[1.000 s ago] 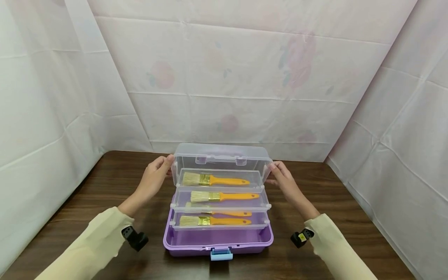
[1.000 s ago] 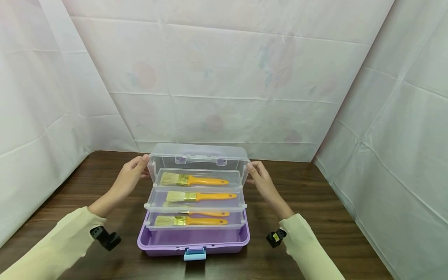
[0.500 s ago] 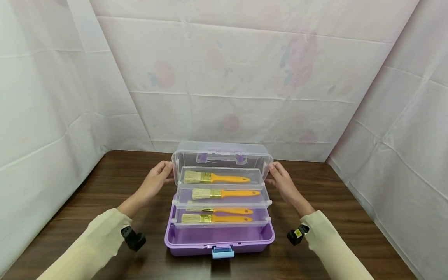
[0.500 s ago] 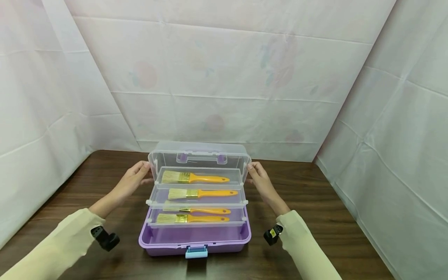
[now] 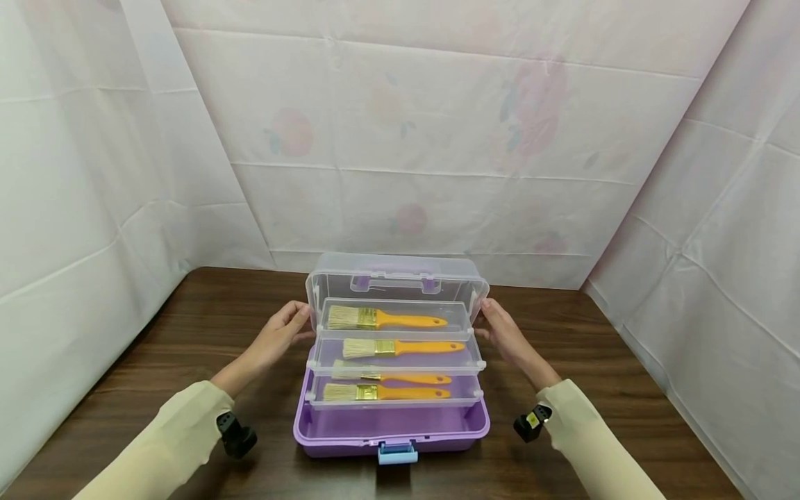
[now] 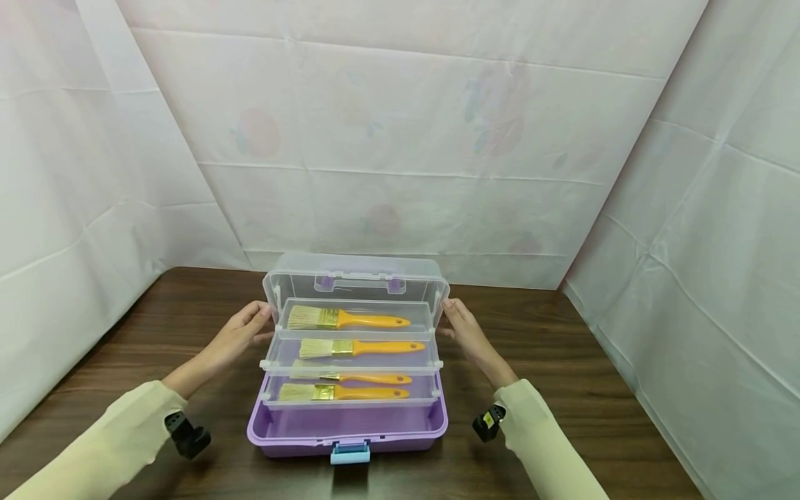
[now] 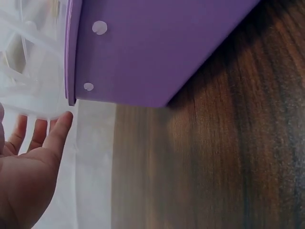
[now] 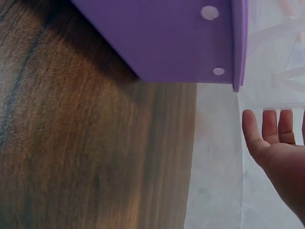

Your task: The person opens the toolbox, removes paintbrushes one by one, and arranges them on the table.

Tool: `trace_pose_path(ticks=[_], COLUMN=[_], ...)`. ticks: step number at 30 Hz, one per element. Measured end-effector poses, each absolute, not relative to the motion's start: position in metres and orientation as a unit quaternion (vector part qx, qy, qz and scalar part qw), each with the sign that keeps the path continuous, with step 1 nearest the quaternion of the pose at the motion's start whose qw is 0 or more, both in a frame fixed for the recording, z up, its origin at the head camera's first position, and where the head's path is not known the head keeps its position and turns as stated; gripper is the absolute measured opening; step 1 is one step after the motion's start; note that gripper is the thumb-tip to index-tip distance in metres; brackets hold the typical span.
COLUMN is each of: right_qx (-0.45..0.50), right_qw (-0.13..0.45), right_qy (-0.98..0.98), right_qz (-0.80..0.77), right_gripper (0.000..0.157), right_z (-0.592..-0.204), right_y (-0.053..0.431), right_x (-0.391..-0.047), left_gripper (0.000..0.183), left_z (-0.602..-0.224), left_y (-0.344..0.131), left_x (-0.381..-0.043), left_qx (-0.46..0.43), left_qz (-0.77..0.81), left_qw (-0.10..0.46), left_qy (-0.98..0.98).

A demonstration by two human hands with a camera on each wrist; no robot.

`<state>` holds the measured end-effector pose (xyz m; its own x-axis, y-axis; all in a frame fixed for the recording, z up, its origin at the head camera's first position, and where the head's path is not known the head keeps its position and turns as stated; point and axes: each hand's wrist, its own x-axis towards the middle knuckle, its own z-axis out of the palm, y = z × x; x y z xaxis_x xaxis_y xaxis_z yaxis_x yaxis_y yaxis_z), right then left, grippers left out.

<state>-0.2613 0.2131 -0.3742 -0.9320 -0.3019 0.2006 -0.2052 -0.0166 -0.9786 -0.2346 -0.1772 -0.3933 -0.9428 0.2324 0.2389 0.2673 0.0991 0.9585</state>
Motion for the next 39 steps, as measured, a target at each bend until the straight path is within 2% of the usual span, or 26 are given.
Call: trace_pose_path(ticks=[4, 11, 19, 30, 39], right_qx=[-0.171, -0.139, -0.095, -0.052, -0.022], right_qw=[0.048, 0.036, 0.031, 0.046, 0.053], right_qy=[0.694, 0.704, 0.743, 0.762, 0.786], right_qz=[-0.698, -0.695, -0.662, -0.644, -0.616], right_gripper=[0.023, 0.026, 0.039, 0.045, 0.044], right_z=[-0.377, -0.374, -0.368, -0.364, -0.362], right_y=[0.212, 0.208, 0.202, 0.199, 0.197], right_x=[-0.262, -0.263, -0.271, -0.281, -0.285], left_gripper=[0.036, 0.042, 0.046, 0.052, 0.055], left_z=[-0.395, -0.394, -0.386, -0.384, -0.385], left_y=[-0.178, -0.174, -0.167, -0.166, -0.165], left_x=[-0.234, -0.238, -0.244, -0.253, -0.258], left_qx=[-0.151, -0.116, -0.056, -0.032, -0.001], left_qz=[-0.668, -0.684, -0.688, -0.677, -0.663], left_qw=[0.003, -0.004, -0.007, -0.009, -0.007], left_qy=[-0.729, -0.720, -0.724, -0.735, -0.749])
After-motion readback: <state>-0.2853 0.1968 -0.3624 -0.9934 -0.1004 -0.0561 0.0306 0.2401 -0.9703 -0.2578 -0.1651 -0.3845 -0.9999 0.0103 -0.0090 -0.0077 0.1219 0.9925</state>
